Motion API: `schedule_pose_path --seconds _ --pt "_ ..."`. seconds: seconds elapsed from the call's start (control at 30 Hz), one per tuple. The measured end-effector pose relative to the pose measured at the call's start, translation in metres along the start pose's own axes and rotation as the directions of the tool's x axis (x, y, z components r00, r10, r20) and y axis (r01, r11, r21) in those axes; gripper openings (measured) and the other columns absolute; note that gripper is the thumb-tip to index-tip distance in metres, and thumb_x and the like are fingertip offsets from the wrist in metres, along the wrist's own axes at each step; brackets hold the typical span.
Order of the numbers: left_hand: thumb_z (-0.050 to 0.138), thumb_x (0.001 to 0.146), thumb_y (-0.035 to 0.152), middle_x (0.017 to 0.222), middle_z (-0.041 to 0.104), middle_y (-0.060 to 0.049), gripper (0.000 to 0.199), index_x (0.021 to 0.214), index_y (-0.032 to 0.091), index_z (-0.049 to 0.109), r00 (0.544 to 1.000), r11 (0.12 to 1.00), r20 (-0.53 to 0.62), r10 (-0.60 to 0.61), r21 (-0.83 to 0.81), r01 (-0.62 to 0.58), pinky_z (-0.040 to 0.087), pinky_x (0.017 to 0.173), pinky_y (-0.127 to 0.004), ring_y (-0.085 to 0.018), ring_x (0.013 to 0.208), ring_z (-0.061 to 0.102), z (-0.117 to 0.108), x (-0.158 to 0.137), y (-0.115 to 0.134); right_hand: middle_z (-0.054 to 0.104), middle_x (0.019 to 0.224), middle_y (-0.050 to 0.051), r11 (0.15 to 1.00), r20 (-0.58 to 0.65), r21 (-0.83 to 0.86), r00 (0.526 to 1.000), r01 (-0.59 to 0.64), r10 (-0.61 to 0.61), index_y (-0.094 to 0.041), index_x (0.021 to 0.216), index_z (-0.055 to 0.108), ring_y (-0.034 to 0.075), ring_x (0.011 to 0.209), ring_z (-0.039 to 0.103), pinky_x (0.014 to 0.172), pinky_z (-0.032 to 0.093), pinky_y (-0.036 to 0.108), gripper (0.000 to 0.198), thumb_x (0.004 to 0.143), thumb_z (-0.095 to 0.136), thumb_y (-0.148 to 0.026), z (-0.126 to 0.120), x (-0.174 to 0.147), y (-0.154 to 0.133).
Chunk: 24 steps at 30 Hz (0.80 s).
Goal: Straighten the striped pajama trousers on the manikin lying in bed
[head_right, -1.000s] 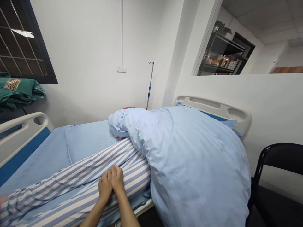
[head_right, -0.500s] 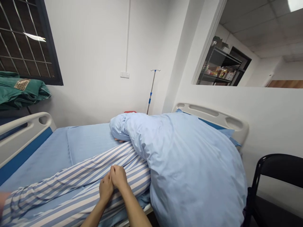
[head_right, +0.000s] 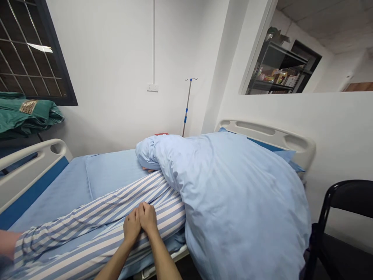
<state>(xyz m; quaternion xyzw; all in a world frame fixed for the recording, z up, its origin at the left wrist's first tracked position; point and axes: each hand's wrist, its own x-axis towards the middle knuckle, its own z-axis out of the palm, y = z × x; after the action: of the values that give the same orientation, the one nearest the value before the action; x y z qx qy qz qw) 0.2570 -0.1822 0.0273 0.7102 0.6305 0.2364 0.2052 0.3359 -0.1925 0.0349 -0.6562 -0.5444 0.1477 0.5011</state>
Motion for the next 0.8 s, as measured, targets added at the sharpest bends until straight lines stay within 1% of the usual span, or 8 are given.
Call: schedule_pose_path --seconds 0.2,0.37,0.43,0.5,0.57,0.6,0.7,0.8 --pt "0.028 0.086 0.032 0.083 0.066 -0.007 0.035 0.08 0.018 0.059 0.998 0.995 0.067 0.019 -0.094 -0.012 0.034 0.066 -0.026 -0.018 0.08 0.058 -0.005 0.003 -0.002 0.051 0.052 -0.001 0.997 -0.022 0.082 1.0 0.002 0.0 -0.018 0.056 0.052 0.011 0.051 0.043 0.05 0.025 0.021 0.041 0.086 0.031 -0.036 0.001 0.0 0.001" --pt "0.031 0.081 0.036 0.067 0.062 -0.005 0.036 0.063 0.018 0.056 0.997 0.948 0.073 0.021 -0.319 0.003 0.033 0.058 -0.024 -0.016 0.065 0.054 -0.011 0.014 0.009 0.047 0.051 -0.002 0.979 -0.04 0.205 0.999 -0.008 0.017 -0.018 0.054 0.046 0.011 0.051 0.04 0.051 0.028 0.021 0.038 0.084 0.033 -0.037 0.001 0.005 0.004" --pt "0.034 0.078 0.036 0.056 0.056 -0.001 0.033 0.055 0.018 0.049 0.999 0.884 0.032 -0.009 -0.466 0.023 0.032 0.054 -0.023 -0.013 0.057 0.049 -0.011 0.018 0.022 0.046 0.052 -0.002 0.959 -0.042 0.284 0.999 -0.02 0.034 -0.018 0.053 0.045 0.011 0.052 0.039 0.052 0.03 0.021 0.037 0.083 0.034 -0.038 -0.001 0.008 0.005" --pt "0.034 0.076 0.035 0.046 0.045 0.003 0.031 0.051 0.02 0.041 0.997 0.781 0.01 -0.082 -0.621 0.07 0.03 0.05 -0.023 -0.011 0.049 0.042 -0.009 0.022 0.036 0.044 0.051 -0.002 0.932 -0.031 0.36 0.998 -0.041 0.056 -0.019 0.053 0.043 0.011 0.052 0.039 0.052 0.031 0.021 0.037 0.083 0.034 -0.039 -0.004 0.011 0.006" --pt "0.032 0.076 0.036 0.043 0.038 0.005 0.031 0.05 0.021 0.036 0.991 0.704 -0.008 -0.132 -0.705 0.089 0.03 0.048 -0.022 -0.01 0.046 0.038 -0.004 0.023 0.044 0.042 0.05 -0.003 0.907 -0.026 0.416 0.997 -0.062 0.079 -0.019 0.053 0.041 0.011 0.051 0.038 0.052 0.032 0.022 0.038 0.082 0.033 -0.041 -0.006 0.013 0.008" --pt "0.032 0.077 0.038 0.043 0.039 0.005 0.032 0.05 0.021 0.036 0.99 0.707 -0.026 -0.137 -0.703 0.079 0.031 0.048 -0.022 -0.01 0.046 0.038 -0.001 0.023 0.045 0.042 0.051 -0.003 0.901 -0.03 0.429 0.995 -0.069 0.091 -0.019 0.053 0.041 0.011 0.052 0.038 0.052 0.033 0.022 0.038 0.082 0.033 -0.042 -0.007 0.013 0.009" --pt "0.033 0.079 0.04 0.052 0.05 0.001 0.033 0.055 0.02 0.044 0.995 0.827 -0.088 -0.055 -0.562 -0.004 0.035 0.055 -0.024 -0.012 0.055 0.047 0.009 0.017 0.037 0.042 0.053 -0.002 0.913 -0.039 0.402 0.994 -0.074 0.098 -0.019 0.055 0.04 0.011 0.054 0.039 0.053 0.033 0.022 0.037 0.083 0.033 -0.043 -0.007 0.012 0.011" --pt "0.032 0.081 0.039 0.06 0.057 -0.001 0.032 0.062 0.021 0.049 0.996 0.9 -0.086 0.004 -0.434 -0.041 0.036 0.06 -0.025 -0.014 0.061 0.052 0.016 0.012 0.024 0.041 0.053 -0.003 0.933 -0.029 0.355 0.997 -0.055 0.07 -0.019 0.056 0.039 0.011 0.055 0.038 0.052 0.031 0.022 0.036 0.084 0.034 -0.042 -0.005 0.008 0.01"
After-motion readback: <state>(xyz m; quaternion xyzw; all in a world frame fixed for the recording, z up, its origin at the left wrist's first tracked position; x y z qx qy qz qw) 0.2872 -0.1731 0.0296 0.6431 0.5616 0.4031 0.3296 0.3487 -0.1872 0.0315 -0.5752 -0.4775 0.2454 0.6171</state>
